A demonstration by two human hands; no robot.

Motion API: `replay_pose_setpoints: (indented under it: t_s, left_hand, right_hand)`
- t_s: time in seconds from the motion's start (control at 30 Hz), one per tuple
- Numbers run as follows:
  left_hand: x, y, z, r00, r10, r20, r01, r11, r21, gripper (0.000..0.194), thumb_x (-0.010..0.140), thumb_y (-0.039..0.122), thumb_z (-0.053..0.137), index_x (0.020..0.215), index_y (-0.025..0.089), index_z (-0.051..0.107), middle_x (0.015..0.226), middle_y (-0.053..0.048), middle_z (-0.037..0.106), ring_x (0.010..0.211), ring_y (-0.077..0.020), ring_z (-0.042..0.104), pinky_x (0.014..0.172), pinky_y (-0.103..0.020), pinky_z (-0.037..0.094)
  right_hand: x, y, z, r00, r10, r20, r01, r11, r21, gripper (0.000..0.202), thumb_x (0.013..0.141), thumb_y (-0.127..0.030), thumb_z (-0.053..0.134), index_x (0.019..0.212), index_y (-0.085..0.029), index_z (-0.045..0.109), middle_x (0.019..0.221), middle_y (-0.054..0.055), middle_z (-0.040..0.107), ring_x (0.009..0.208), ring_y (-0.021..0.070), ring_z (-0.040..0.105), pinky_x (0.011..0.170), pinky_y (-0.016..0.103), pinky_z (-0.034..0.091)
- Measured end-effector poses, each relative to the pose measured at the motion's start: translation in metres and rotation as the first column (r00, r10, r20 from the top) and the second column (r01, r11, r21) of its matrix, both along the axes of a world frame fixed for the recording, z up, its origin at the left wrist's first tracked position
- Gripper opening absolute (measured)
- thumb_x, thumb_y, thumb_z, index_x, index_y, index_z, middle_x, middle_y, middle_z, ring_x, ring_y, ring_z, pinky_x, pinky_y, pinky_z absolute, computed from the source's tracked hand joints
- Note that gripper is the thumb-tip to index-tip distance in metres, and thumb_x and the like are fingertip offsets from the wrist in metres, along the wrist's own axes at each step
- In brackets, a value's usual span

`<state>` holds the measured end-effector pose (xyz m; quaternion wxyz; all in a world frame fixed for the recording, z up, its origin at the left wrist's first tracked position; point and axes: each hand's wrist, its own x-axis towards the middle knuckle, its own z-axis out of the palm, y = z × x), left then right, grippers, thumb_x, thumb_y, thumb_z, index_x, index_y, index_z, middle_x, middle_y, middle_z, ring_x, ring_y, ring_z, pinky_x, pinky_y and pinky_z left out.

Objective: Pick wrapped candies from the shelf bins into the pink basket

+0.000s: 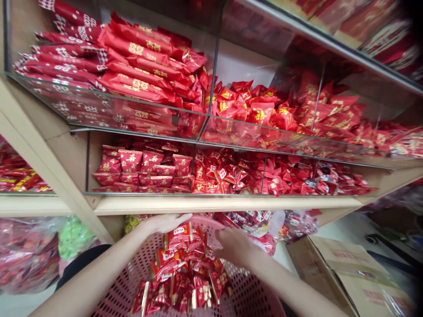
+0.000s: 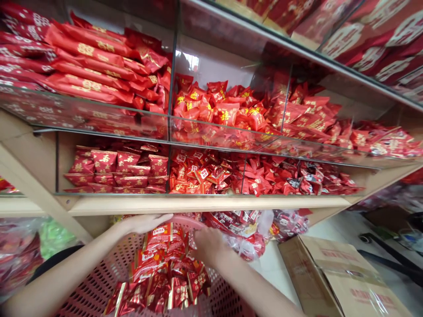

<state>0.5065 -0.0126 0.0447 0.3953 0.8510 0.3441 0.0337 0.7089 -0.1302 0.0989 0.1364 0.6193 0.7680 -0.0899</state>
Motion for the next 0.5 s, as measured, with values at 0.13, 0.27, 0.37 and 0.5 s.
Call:
replay_pose_setpoints:
  t_s: [0.13,0.27,0.37,0.5]
  left_hand:
    - [0.001,0.001,-0.001,1.0,-0.018,0.008,0.018,1.0,0.024,0.069,0.085,0.064,0.016,0.137,0.023,0.031,0.137,0.001,0.036,0.132,-0.019,0.023,0.11,-0.032,0.017]
    - [0.001,0.0,0.0,1.0,-0.023,-0.004,0.023,0.999,0.023,0.068,0.085,0.064,0.015,0.137,0.023,0.032,0.137,0.001,0.036,0.132,-0.019,0.023,0.11,-0.033,0.017]
    - [-0.001,0.0,0.001,1.0,-0.015,-0.012,0.016,1.0,0.024,0.069,0.085,0.065,0.015,0.137,0.023,0.032,0.136,0.001,0.037,0.132,-0.0189,0.024,0.109,-0.033,0.019]
    - [-0.001,0.0,0.001,1.0,-0.014,-0.028,0.015,0.999,0.035,0.069,0.084,0.065,0.014,0.137,0.023,0.032,0.136,0.001,0.038,0.131,-0.0189,0.026,0.109,-0.033,0.02]
  right_hand:
    - [0.023,0.019,0.064,0.985,-0.057,-0.161,0.101,0.955,0.28,0.023,0.083,-0.032,0.046,0.071,-0.018,0.06,0.068,0.004,0.064,0.064,0.0153,0.058,0.057,0.025,0.036]
    - [0.045,0.05,0.09,0.943,-0.12,-0.312,0.283,0.783,0.554,0.016,0.082,-0.033,0.047,0.085,-0.02,0.056,0.073,0.002,0.062,0.064,0.0144,0.056,0.057,0.024,0.034]
    - [0.057,0.073,0.085,0.939,-0.164,-0.302,0.324,0.715,0.62,0.024,0.079,-0.033,0.052,0.098,-0.019,0.053,0.086,0.006,0.063,0.074,0.0177,0.058,0.061,0.025,0.036]
    - [0.068,0.093,0.076,0.934,-0.216,-0.286,0.349,0.727,0.591,0.036,0.077,-0.04,0.054,0.104,-0.018,0.053,0.093,0.01,0.063,0.081,0.0213,0.059,0.062,0.027,0.038]
